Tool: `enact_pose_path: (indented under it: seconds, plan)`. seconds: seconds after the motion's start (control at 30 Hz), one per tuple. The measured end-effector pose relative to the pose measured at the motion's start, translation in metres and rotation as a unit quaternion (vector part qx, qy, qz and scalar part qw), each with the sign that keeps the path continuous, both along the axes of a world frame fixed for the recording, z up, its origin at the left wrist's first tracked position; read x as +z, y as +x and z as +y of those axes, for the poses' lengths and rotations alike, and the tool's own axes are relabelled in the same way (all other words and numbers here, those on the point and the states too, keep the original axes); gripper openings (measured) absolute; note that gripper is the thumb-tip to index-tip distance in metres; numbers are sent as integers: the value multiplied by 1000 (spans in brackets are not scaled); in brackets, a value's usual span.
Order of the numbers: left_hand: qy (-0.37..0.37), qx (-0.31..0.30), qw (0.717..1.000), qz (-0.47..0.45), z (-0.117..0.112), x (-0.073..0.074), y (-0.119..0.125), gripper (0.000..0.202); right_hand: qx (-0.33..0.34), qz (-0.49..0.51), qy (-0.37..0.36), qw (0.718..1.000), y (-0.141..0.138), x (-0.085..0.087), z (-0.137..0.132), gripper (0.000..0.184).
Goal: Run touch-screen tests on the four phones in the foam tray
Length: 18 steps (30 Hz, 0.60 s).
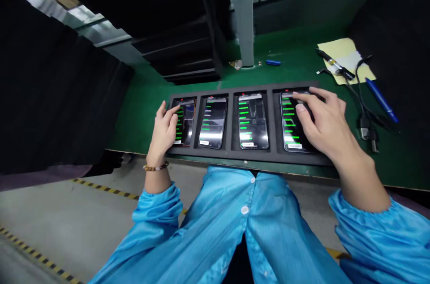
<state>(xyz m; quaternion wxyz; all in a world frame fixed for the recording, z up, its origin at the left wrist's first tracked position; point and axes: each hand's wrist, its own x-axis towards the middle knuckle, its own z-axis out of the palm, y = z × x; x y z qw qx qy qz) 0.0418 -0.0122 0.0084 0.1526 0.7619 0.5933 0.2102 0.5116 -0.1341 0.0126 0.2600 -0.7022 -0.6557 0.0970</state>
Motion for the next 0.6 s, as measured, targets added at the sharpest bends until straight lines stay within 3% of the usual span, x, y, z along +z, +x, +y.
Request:
enact_pose_path:
  seconds: [0.1,0.2,0.27,0.43,0.5,0.6]
  plan:
    - [51,-28,998,1,-13,5,6,51,70,23,31,997,-20,10,-5,42]
    - [67,-135,988,33,-23,10,23,41,171,34,8,985,-40,9,-2,38]
    - [49,-199,977,66,-23,11,38,41,195,13,-7,981,-50,2,8,40]
    - [33,-193,975,106,-5,13,65,46,153,-21,2,988,-58,-5,33,46]
    - [25,-192,976,95,-3,15,66,46,139,-12,5,990,-52,1,28,47]
    - [21,-201,978,60,-7,17,59,42,80,1,26,996,-31,9,0,45]
